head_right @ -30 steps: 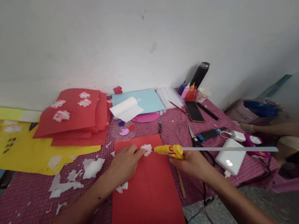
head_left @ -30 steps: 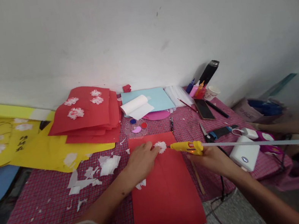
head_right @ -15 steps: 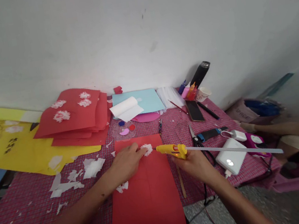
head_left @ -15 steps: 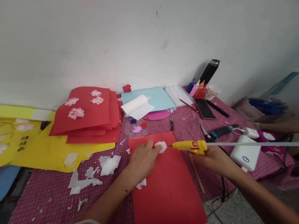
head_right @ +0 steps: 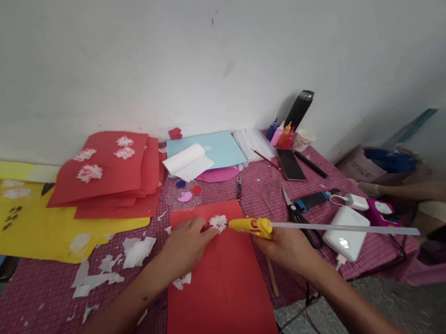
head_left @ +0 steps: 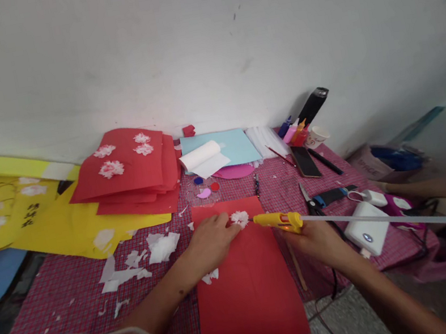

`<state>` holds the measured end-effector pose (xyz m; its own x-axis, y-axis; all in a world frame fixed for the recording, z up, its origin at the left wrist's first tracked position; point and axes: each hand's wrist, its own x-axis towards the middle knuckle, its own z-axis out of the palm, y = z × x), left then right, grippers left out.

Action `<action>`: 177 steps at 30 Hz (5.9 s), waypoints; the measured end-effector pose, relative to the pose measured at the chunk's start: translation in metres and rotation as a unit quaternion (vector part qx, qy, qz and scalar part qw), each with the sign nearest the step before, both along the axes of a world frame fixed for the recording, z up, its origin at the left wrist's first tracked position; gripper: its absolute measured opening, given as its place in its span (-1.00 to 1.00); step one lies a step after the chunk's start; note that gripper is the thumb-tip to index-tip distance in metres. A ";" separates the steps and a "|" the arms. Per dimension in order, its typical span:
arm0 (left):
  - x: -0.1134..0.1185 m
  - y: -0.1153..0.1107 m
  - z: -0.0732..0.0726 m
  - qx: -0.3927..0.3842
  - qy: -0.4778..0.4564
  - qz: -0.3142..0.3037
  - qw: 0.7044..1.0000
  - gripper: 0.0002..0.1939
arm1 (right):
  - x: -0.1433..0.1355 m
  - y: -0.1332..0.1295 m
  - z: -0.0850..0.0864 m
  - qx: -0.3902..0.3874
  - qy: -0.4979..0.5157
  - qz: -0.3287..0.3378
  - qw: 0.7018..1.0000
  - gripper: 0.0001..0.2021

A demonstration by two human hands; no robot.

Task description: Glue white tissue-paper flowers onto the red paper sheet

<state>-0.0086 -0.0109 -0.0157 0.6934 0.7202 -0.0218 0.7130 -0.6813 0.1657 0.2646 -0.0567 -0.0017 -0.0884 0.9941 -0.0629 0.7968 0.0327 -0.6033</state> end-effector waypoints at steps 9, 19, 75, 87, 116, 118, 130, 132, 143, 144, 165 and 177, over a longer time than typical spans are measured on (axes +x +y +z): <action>-0.001 0.000 -0.002 0.010 -0.024 -0.009 1.000 -0.63 | -0.015 0.008 -0.001 -0.011 -0.085 0.040 0.996 -0.70; -0.001 0.001 -0.007 0.026 -0.026 -0.012 0.999 -0.67 | -0.023 0.012 -0.002 -0.003 -0.197 0.030 0.980 -0.71; -0.001 -0.001 -0.007 0.033 -0.019 -0.007 0.999 -0.65 | -0.034 0.020 0.023 -0.017 -0.267 0.049 0.962 -0.77; -0.002 -0.001 -0.007 0.036 -0.020 -0.008 0.999 -0.66 | -0.031 0.023 0.014 -0.002 -0.256 0.050 0.965 -0.79; -0.002 0.000 -0.005 0.017 -0.017 -0.007 1.000 -0.73 | -0.002 0.019 0.033 -0.058 0.052 -0.038 0.996 -0.76; -0.003 0.000 -0.005 0.012 -0.014 -0.007 1.000 -0.74 | 0.009 0.026 0.025 -0.036 0.123 -0.067 0.989 -0.70; -0.017 0.014 -0.001 -0.023 -0.080 0.026 0.996 -0.70 | 0.032 0.098 -0.016 -0.016 -0.133 -0.092 0.987 -0.60; -0.027 0.024 -0.001 -0.005 -0.141 0.059 0.988 -0.69 | 0.034 0.099 -0.014 -0.016 -0.151 -0.088 0.984 -0.55; -0.039 0.042 -0.013 -0.019 -0.349 0.111 0.930 -0.71 | -0.066 -0.005 -0.006 0.111 -0.006 0.108 0.988 -0.86; -0.039 0.041 -0.012 -0.022 -0.353 0.112 0.929 -0.71 | -0.084 -0.016 -0.008 0.093 0.009 0.129 0.987 -0.88; -0.034 0.031 -0.006 -0.218 -0.392 0.037 0.893 -0.86 | -0.117 -0.023 -0.029 0.003 0.249 -0.052 0.967 -0.87; -0.015 0.019 -0.023 -0.403 -0.455 0.029 0.793 -0.87 | -0.118 -0.014 -0.017 0.047 0.303 -0.093 0.947 -0.81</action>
<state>-0.0235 0.0082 -0.0384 0.6523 0.7580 -0.0010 0.0736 -0.0621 0.9954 0.1469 -0.0704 -0.0186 0.0981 0.9947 0.0322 0.3028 0.0010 -0.9531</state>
